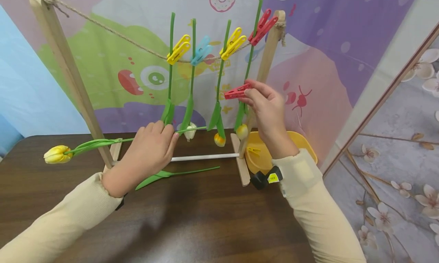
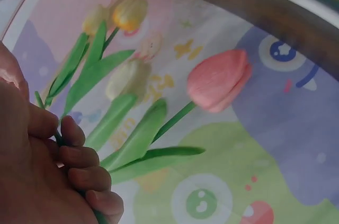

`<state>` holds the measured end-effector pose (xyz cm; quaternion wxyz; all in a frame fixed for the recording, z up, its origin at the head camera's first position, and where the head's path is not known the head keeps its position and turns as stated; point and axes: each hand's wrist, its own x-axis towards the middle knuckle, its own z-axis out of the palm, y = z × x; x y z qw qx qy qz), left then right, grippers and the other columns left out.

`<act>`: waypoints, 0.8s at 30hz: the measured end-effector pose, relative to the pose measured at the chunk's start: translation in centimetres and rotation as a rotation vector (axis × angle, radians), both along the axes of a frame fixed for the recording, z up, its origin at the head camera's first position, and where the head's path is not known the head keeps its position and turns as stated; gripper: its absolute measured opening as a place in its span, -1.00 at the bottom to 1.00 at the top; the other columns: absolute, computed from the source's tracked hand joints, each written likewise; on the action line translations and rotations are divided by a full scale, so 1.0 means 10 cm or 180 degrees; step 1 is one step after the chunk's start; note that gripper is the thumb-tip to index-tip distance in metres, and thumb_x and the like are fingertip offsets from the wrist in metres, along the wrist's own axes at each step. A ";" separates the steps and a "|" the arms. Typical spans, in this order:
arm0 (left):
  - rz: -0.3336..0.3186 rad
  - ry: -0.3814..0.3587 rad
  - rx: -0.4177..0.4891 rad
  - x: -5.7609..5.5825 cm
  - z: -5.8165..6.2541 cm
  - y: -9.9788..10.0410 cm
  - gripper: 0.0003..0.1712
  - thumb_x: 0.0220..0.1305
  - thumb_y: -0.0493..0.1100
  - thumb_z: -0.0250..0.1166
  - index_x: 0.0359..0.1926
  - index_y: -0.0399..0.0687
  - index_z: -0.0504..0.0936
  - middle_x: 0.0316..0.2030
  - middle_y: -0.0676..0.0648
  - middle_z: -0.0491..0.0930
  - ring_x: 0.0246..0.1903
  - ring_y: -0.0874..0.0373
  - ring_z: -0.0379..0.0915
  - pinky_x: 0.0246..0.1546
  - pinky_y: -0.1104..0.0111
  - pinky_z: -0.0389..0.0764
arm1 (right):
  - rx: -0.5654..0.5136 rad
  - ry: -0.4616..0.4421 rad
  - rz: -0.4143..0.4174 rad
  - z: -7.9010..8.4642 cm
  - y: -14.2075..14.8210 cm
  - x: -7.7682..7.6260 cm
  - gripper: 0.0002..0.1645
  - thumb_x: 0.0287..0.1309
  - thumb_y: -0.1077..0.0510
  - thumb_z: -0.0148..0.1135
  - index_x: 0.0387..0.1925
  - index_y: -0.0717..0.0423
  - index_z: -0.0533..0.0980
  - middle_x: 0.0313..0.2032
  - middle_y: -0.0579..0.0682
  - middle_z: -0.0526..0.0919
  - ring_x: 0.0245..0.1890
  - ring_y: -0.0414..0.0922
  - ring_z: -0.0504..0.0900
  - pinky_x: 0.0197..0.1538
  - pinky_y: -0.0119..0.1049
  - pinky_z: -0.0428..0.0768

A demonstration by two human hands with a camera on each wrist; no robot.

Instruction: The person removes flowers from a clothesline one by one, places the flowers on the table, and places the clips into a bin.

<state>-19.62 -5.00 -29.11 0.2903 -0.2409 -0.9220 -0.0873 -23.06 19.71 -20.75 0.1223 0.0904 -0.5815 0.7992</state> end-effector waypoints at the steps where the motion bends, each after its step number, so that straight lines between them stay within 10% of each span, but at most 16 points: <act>1: -0.0003 0.0040 0.0000 0.00 -0.03 0.00 -0.68 0.36 -0.12 0.00 -0.49 -0.22 0.36 -0.59 -0.15 0.31 -0.58 -0.06 0.24 -0.59 0.24 0.18 | -0.0006 -0.0009 -0.0007 -0.02 0.02 0.00 -0.76 0.17 0.40 -0.01 -0.21 0.25 0.56 -0.24 0.08 0.59 -0.40 -0.20 0.64 -0.17 -0.44 0.61; 11: 0.0010 0.0326 -0.0043 -0.02 -0.22 0.03 -0.69 0.34 -0.11 0.04 -0.47 -0.24 0.42 -0.58 -0.16 0.36 -0.56 -0.08 0.31 -0.58 0.19 0.25 | -0.0239 -0.0033 -0.0043 -0.16 0.20 -0.03 -0.75 0.17 0.41 0.00 -0.21 0.32 0.58 -0.32 0.06 0.66 -0.41 -0.17 0.66 -0.19 -0.42 0.62; 24: 0.0007 0.0106 -0.0067 0.01 -0.32 0.08 -0.71 0.34 -0.11 0.04 -0.49 -0.20 0.40 -0.56 -0.14 0.36 -0.52 -0.08 0.33 -0.55 0.21 0.25 | -0.0546 -0.0095 -0.0306 -0.28 0.37 -0.10 -0.81 0.14 0.40 0.07 -0.39 0.30 0.62 -0.28 0.08 0.61 -0.42 -0.12 0.63 -0.17 -0.41 0.62</act>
